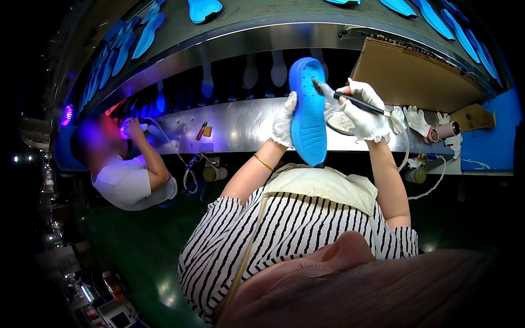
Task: The person applies adhesive to the inner surface of blue shoe soles using a brush tool, picking up new soles from a conveyor and placing them back after coating them.
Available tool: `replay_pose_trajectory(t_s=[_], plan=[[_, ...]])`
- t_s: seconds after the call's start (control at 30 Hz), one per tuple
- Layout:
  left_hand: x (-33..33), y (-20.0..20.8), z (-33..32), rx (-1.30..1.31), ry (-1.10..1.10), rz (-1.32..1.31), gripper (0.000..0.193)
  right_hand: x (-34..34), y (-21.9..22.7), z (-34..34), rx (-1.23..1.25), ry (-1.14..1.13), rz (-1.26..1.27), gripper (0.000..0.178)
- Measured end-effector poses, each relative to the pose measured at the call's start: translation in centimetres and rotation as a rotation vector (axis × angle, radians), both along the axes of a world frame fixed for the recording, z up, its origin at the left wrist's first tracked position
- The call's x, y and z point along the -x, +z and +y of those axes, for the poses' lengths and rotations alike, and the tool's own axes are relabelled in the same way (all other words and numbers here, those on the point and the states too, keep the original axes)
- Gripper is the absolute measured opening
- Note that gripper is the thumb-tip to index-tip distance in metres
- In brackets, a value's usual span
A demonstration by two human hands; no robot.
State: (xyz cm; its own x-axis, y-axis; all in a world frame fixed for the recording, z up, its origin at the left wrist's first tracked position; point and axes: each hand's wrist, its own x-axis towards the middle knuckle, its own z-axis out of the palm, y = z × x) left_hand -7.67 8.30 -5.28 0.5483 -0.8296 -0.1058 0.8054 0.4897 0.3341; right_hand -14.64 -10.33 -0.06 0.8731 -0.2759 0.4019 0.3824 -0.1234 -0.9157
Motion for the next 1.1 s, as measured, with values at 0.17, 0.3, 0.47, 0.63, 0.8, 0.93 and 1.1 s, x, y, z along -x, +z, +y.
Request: replay_pose_trajectory(t_s=[0.17,0.3,0.47,0.63,0.8,0.93,1.1], plan=[[0.7,0.0,-1.6,-0.094,0.079,-0.186,0.077,-0.9,1.0,1.4,0.201,-0.075,-0.176,0.023],[0.0,0.4,-1.9,-0.116,0.151,-0.133,0.086,0.5,1.0,2.1,0.178,0.086,-0.104,0.023],[-0.4,2.1,-2.3,-0.079,0.164,-0.164,0.091,0.3,1.5,2.1,0.319,-0.041,-0.206,0.024],[-2.4,0.5,-1.6,0.006,0.206,-0.125,0.094,1.9,2.1,3.2,0.322,0.197,-0.019,0.025],[-3.1,1.6,-1.7,0.004,0.264,-0.129,0.091,1.5,1.1,3.0,0.450,0.053,-0.206,0.025],[-4.3,2.2,-0.4,0.024,0.242,-0.107,0.101,2.6,2.3,3.6,0.339,0.203,0.056,0.022],[-2.7,3.9,-0.6,0.175,0.177,-0.041,0.105,1.4,2.3,1.7,0.034,0.151,0.184,0.015]])
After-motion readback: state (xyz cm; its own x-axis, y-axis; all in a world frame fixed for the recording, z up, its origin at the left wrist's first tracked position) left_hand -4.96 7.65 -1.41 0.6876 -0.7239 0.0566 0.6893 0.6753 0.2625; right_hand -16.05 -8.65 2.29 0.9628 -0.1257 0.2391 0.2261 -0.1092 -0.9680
